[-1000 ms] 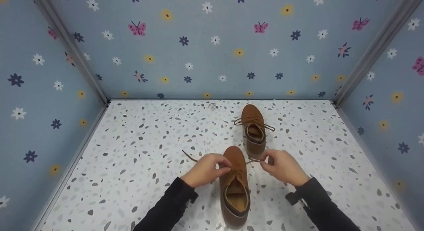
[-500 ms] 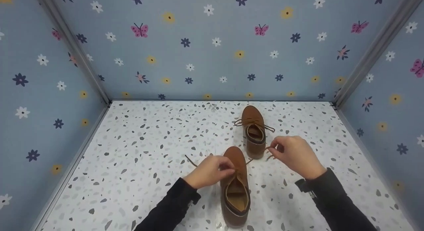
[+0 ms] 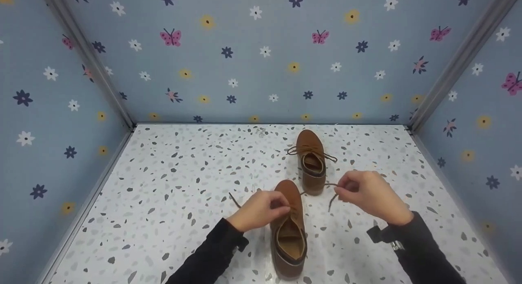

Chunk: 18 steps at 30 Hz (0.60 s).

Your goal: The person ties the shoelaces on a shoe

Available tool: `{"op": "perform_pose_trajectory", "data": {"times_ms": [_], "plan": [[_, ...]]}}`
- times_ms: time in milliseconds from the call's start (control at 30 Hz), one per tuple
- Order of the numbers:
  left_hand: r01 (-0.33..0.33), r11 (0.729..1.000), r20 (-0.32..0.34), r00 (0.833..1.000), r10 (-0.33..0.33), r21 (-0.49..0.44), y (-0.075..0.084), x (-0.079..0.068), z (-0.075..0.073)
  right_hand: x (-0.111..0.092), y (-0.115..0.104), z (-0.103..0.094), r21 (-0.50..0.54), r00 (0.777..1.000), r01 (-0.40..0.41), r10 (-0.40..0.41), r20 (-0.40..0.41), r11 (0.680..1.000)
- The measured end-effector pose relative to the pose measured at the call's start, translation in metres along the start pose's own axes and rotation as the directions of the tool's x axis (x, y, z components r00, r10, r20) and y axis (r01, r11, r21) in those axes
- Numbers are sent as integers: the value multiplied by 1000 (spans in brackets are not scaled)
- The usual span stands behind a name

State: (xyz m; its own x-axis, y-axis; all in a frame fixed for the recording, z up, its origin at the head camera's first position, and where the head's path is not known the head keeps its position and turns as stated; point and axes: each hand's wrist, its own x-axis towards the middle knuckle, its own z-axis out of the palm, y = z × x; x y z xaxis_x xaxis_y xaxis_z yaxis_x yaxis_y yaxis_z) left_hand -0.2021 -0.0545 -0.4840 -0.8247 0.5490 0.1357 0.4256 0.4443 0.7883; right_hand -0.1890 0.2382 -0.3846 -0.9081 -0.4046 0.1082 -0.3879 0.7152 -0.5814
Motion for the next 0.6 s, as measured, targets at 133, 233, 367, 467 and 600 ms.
{"op": "perform_pose_trajectory", "data": {"times_ms": [133,233,367,467,600], "plan": [[-4,1000,-22,1000,4,5,0,-1,-1,-5,-10,10,126,1000,18,-19,7,992],[-3,1000,-44,999,3,9,-2,-1,0,-10,-18,19,198,998,57,-57,-7,978],[3,1000,-63,998,-2,13,-3,-1,0,-15,-26,33,247,991,133,-131,-26,960],[5,1000,-67,998,-4,15,-3,-1,0,-16,-30,46,225,978,206,-197,-63,952],[4,1000,-68,998,-3,17,-2,-1,-1,-16,-31,62,112,939,327,-310,-147,938]]}}
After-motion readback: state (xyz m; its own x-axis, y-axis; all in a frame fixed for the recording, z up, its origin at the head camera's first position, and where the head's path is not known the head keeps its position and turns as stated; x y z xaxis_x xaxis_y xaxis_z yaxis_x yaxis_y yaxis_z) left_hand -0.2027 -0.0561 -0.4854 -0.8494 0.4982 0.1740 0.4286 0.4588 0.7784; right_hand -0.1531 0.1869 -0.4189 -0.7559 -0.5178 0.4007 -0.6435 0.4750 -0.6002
